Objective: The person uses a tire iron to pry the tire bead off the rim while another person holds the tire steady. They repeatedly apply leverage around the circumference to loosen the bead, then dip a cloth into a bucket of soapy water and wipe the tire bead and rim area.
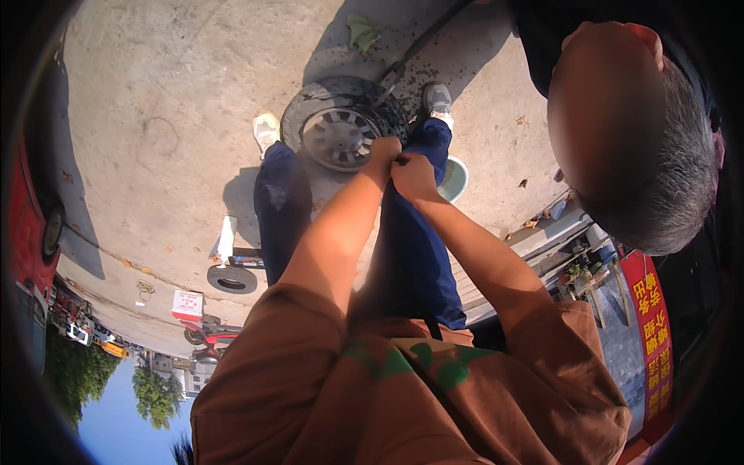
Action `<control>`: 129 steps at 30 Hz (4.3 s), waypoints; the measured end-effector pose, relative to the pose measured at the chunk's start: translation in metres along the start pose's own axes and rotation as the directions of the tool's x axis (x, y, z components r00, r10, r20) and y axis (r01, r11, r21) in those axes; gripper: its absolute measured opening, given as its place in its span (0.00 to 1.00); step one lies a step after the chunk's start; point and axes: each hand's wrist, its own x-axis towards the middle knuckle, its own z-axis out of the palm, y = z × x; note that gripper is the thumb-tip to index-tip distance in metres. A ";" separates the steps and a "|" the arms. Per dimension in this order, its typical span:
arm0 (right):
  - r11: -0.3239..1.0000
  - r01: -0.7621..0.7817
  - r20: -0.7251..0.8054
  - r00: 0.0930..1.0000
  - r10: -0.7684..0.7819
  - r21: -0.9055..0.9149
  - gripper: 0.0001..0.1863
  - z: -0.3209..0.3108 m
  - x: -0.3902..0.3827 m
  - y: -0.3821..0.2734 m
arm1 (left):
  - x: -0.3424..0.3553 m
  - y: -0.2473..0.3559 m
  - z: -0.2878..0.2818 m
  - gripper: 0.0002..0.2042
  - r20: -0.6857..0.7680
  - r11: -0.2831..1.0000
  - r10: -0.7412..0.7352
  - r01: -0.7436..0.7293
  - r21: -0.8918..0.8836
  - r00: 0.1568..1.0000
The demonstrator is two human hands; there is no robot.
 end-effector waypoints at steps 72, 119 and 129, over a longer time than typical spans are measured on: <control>0.828 -0.488 0.520 0.800 0.298 0.277 0.23 -0.098 0.030 -0.034 | -0.009 0.057 -0.051 0.10 0.428 -0.290 -0.371 0.335 -0.896 0.824; 0.998 0.004 0.139 0.990 0.004 -0.056 0.20 -0.006 -0.015 -0.009 | -0.016 -0.019 -0.013 0.11 0.360 -0.053 -0.159 0.356 -0.933 0.919; 0.991 0.130 0.020 0.991 -0.129 -0.024 0.23 0.035 -0.036 0.015 | -0.023 -0.042 -0.006 0.10 0.371 0.175 -0.159 0.395 -0.902 0.915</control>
